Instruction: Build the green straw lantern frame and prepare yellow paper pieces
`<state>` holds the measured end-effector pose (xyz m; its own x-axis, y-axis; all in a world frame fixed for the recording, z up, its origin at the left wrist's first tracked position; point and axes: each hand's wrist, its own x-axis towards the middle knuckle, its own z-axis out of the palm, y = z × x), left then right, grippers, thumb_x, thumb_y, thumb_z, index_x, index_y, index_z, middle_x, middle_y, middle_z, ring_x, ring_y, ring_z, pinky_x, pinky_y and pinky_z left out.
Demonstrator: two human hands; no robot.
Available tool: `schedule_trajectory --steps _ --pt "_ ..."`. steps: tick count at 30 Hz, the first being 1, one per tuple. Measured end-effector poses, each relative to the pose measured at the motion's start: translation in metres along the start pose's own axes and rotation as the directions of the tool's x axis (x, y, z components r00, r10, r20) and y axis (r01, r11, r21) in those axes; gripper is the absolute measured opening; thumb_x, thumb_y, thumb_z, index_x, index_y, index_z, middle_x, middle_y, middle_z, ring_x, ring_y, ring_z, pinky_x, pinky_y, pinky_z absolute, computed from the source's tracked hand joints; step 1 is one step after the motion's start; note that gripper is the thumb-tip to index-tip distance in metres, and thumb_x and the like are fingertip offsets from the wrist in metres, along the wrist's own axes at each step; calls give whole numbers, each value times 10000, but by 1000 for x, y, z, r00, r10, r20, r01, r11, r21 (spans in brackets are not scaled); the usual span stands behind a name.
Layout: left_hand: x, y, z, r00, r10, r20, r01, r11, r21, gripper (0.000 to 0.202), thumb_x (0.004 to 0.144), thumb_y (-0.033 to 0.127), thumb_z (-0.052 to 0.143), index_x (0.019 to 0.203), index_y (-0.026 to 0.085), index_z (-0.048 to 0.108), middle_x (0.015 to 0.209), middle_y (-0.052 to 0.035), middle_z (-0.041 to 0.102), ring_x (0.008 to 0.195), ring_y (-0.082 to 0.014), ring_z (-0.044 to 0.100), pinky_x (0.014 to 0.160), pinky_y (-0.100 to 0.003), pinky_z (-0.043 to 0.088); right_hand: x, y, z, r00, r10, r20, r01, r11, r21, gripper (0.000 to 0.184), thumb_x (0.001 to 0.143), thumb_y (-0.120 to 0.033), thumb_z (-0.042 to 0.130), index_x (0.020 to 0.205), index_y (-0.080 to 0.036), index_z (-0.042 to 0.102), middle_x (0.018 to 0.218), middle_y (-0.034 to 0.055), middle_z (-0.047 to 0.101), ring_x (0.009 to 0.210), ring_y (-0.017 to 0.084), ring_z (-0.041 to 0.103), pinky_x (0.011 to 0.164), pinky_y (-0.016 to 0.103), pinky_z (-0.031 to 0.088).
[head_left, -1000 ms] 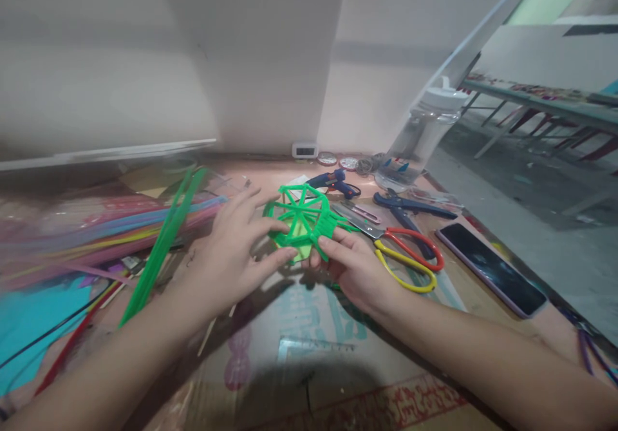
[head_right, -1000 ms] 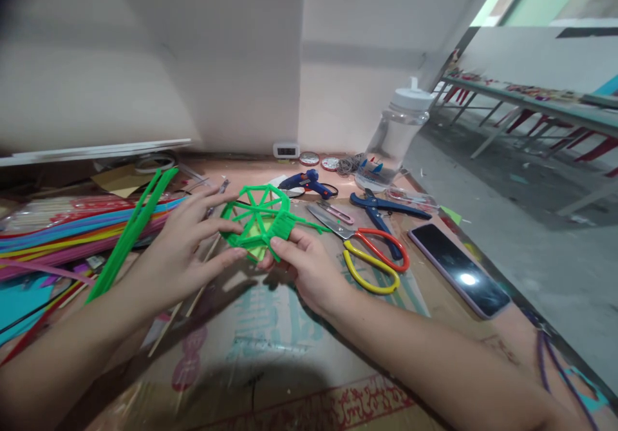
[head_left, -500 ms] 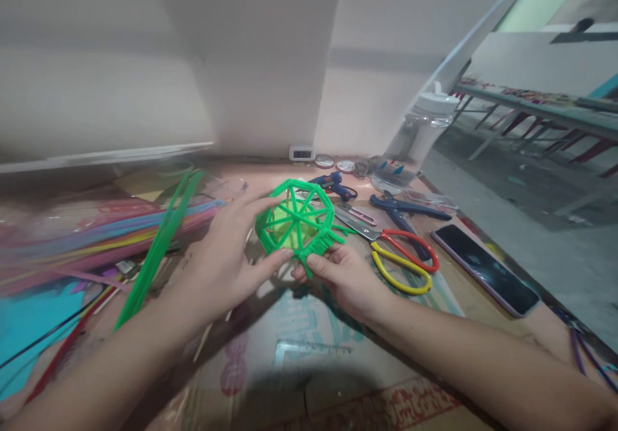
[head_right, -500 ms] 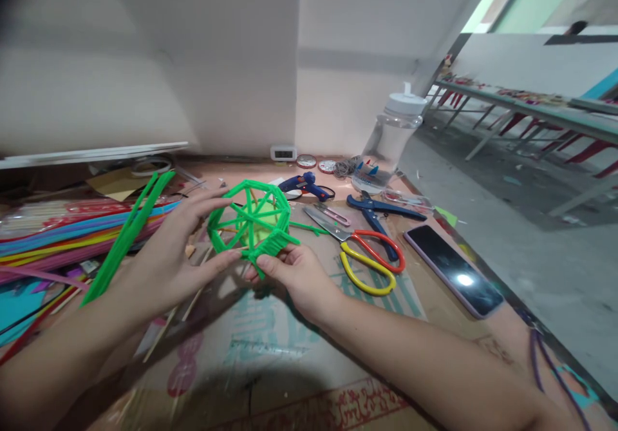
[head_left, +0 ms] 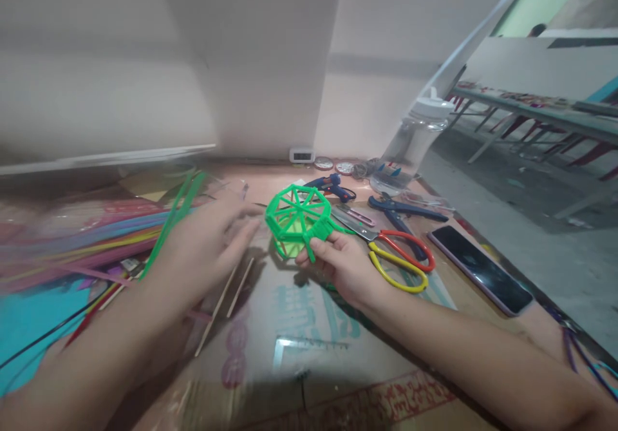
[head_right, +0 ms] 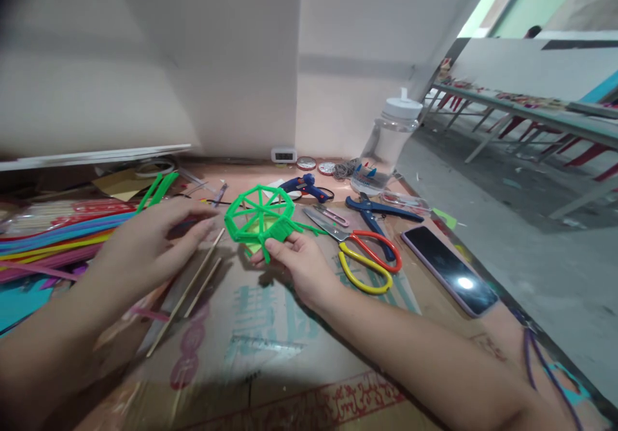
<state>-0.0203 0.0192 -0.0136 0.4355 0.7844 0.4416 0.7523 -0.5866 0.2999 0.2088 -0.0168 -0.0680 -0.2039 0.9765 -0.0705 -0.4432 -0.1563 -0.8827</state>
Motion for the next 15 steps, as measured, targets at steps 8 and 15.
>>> schedule_trajectory --steps 8,15 --pt "-15 1 -11 918 -251 307 171 949 264 302 933 411 481 866 244 724 811 -67 765 681 -255 691 603 -331 458 5 -4 -1 1000 1 14 0 1000 -26 427 689 -490 879 851 -143 691 737 37 742 687 143 692 730 287 567" --pt "-50 12 12 971 -171 169 147 978 146 148 862 301 600 770 229 690 748 -78 715 697 -258 686 725 -377 508 -4 -4 -10 1000 11 16 -9 992 -125 479 728 -595 817 788 -165 613 726 51 751 639 131 687 661 258 547"
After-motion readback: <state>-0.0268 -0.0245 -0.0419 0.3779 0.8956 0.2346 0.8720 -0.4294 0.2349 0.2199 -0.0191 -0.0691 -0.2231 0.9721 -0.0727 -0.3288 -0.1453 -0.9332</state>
